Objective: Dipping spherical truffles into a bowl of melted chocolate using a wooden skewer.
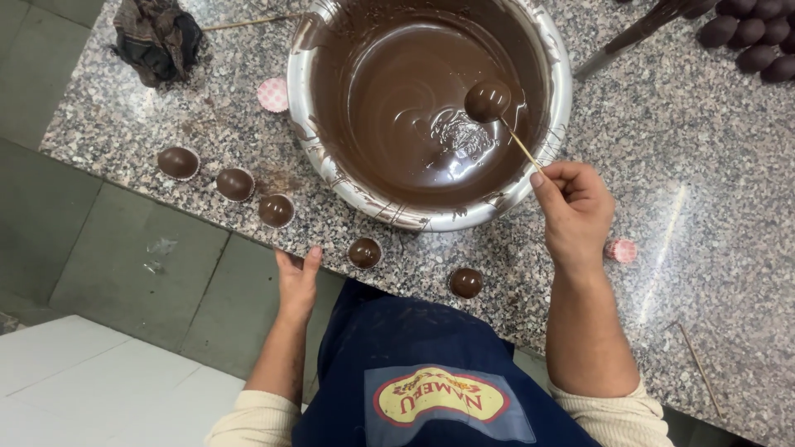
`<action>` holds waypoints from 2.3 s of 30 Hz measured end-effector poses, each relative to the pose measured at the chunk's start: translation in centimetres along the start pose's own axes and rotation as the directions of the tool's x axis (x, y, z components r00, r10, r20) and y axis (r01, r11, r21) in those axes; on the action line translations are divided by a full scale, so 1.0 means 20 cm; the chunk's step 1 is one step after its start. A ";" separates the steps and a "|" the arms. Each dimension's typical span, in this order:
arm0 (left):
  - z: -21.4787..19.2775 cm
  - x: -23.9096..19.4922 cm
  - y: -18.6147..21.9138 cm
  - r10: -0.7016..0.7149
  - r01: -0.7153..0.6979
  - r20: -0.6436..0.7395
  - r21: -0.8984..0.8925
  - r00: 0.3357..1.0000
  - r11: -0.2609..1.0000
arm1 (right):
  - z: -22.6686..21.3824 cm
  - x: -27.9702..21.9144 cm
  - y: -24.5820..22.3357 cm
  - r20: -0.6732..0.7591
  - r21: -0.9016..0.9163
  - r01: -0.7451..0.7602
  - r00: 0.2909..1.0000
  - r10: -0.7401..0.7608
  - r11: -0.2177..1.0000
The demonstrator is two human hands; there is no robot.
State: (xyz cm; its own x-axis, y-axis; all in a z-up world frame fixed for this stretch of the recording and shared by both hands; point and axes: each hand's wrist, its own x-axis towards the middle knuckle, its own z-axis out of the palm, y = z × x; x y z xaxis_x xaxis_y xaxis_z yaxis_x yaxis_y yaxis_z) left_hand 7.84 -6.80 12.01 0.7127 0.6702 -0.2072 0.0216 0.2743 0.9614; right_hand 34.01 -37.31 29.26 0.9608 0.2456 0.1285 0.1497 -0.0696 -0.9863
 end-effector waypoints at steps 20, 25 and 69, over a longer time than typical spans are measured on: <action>0.01 -0.01 0.03 0.011 -0.011 -0.018 0.025 1.000 1.000 | 0.00 -0.01 -0.01 -0.013 0.048 -0.002 1.000 0.003 0.999; 0.05 -0.02 0.06 0.027 -0.027 0.003 -0.011 1.000 1.000 | -0.02 -0.02 -0.01 -0.004 0.033 -0.003 1.000 0.003 0.999; 0.02 1.39 0.55 0.126 -0.721 0.821 0.553 0.557 -0.419 | 0.17 -0.18 -0.20 -0.213 -0.158 -0.009 0.977 -0.025 0.987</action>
State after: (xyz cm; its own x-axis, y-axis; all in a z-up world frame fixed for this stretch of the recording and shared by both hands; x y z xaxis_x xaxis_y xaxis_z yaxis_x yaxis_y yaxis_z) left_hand 28.21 14.66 16.82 0.9752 -0.1588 0.1540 -0.1352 -0.9789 -0.1532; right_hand 29.18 -34.59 32.47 0.9844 0.0361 0.1721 0.1758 -0.2233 -0.9588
